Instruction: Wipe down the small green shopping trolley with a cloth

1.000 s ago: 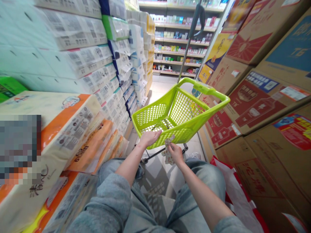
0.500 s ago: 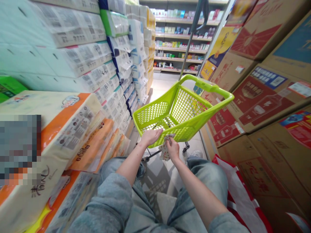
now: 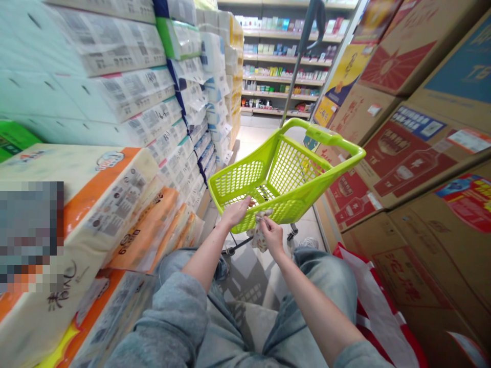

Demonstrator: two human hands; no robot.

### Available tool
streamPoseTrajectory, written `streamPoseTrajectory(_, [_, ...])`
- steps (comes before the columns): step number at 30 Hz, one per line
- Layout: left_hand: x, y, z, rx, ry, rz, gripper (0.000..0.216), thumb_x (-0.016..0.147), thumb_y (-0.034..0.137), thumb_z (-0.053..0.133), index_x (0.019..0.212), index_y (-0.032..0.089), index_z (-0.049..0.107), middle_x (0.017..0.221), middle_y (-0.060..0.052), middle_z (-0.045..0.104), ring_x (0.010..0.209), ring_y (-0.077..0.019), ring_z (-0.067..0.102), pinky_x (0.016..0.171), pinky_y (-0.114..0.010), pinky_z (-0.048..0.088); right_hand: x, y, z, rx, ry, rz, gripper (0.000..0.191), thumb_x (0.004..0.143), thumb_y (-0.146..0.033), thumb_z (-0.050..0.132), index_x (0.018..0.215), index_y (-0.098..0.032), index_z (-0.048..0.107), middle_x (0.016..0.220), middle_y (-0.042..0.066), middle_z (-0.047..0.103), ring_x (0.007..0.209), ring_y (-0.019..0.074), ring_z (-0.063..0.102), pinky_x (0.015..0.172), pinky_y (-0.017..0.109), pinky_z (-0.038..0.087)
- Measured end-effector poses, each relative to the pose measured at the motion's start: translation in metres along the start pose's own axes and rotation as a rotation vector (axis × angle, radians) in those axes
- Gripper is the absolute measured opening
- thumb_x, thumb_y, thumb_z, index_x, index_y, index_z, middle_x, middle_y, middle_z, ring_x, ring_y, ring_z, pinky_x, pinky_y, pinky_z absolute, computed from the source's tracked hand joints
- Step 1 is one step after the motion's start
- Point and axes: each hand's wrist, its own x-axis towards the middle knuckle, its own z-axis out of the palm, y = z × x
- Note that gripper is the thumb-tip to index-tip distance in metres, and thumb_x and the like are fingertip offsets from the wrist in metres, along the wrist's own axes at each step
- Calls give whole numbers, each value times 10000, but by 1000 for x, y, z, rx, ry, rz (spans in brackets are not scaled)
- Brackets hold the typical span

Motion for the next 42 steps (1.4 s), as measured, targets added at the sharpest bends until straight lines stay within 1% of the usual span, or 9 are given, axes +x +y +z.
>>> streamPoseTrajectory(5, [1,-3,2,-189,7,14,706,907,585,75,1046,222,665,1050,-1,697,979,-166,625,888,-267,443,4,-5,10,-40,-72,-41,350,847,-396,424,925,-186,693,832,41,707,723,170,601,689,243,443])
streamPoseTrajectory(9, [1,-4,2,-297,17,5,701,909,574,72,1045,208,654,1012,-19,702,947,-169,633,857,-290,461,0,9,2,-35,-106,-29,322,811,-376,456,917,-193,699,866,45,718,768,184,623,713,256,462])
streamPoseTrajectory(13, [2,-8,2,-427,33,5,712,901,590,63,1096,190,619,1031,-56,690,941,-173,633,795,-299,480,-8,24,-6,-47,-54,4,342,813,-417,452,907,-195,696,867,45,717,783,184,640,692,250,470])
streamPoseTrajectory(17, [3,-10,2,-482,44,10,732,897,593,40,1119,176,600,1039,-79,684,945,-173,631,785,-300,483,-5,19,1,-29,-43,-39,329,826,-407,446,913,-206,691,911,47,712,812,179,645,723,253,467])
streamPoseTrajectory(22, [5,-11,2,-516,30,2,739,890,613,50,1113,165,594,1035,-92,680,928,-174,631,771,-301,484,6,5,13,-40,-139,-29,343,818,-426,440,821,-199,697,746,30,696,683,172,603,651,247,441])
streamPoseTrajectory(26, [7,-11,2,-555,46,-21,760,880,631,32,1116,170,588,1037,-97,680,926,-178,630,773,-313,485,1,11,4,-25,-199,-22,337,779,-429,470,747,-170,684,655,13,649,605,150,550,575,221,396])
streamPoseTrajectory(33, [8,-14,4,-659,164,5,747,892,621,69,1083,132,600,991,-114,691,883,-184,651,775,-316,494,-20,28,-1,-19,-110,62,351,797,-431,455,822,-164,680,671,10,642,639,152,556,602,218,400])
streamPoseTrajectory(37, [3,-15,1,-557,236,79,685,909,586,124,1045,129,615,985,-107,691,888,-182,648,774,-305,496,-16,21,8,38,-106,14,358,830,-421,427,890,-166,670,760,19,666,680,149,566,633,217,408])
streamPoseTrajectory(42, [-12,-21,-8,125,298,219,486,928,482,282,937,189,670,973,-56,700,944,-174,624,846,-282,450,-10,20,16,-22,-142,8,360,836,-426,409,831,-180,671,688,13,648,619,151,549,597,226,392])
